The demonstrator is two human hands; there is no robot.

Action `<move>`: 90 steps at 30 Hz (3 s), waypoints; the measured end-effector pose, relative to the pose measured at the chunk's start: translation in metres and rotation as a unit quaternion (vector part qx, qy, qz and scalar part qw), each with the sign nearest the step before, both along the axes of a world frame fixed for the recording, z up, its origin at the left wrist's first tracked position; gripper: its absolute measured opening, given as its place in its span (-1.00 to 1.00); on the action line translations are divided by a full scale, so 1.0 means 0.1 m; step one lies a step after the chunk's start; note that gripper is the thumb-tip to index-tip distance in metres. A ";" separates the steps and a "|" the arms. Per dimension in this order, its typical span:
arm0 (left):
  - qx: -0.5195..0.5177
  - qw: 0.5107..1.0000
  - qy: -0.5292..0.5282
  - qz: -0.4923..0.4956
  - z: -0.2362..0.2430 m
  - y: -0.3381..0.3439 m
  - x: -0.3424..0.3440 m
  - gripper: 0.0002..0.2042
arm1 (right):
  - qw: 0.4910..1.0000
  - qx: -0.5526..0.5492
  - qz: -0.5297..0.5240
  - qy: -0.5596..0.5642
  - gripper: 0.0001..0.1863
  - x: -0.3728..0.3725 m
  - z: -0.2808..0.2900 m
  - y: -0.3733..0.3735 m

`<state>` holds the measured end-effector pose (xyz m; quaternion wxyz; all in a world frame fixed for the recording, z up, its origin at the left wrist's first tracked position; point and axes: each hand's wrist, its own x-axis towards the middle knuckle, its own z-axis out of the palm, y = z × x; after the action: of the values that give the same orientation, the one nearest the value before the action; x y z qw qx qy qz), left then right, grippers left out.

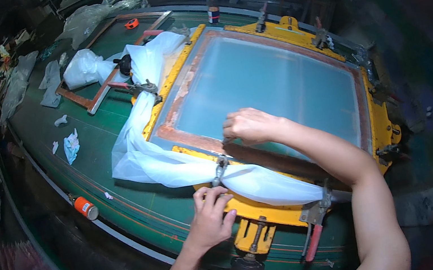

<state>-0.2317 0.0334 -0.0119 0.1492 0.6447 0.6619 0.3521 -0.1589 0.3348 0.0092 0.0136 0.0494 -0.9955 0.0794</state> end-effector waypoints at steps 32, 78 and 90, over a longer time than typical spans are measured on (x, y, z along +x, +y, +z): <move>-0.043 0.997 0.060 -0.005 -0.02 -0.03 0.06 -0.63 | 0.998 0.021 -0.052 0.002 -0.73 -1.42 -0.25 0.02; -0.008 0.999 0.043 -0.006 -0.10 -0.04 0.03 -0.66 | 0.989 -0.018 -0.109 -0.099 -0.74 -0.43 -0.03 -0.11; -0.005 1.000 -0.002 -0.020 -0.12 -0.04 -0.01 -0.66 | 0.964 -0.112 -0.239 0.040 -0.84 -1.16 -0.15 0.01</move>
<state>-0.2329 0.0297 -0.0242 0.1608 0.6561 0.6507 0.3467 -0.2750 0.3360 -0.0055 0.0780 -0.1890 -0.9616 0.1832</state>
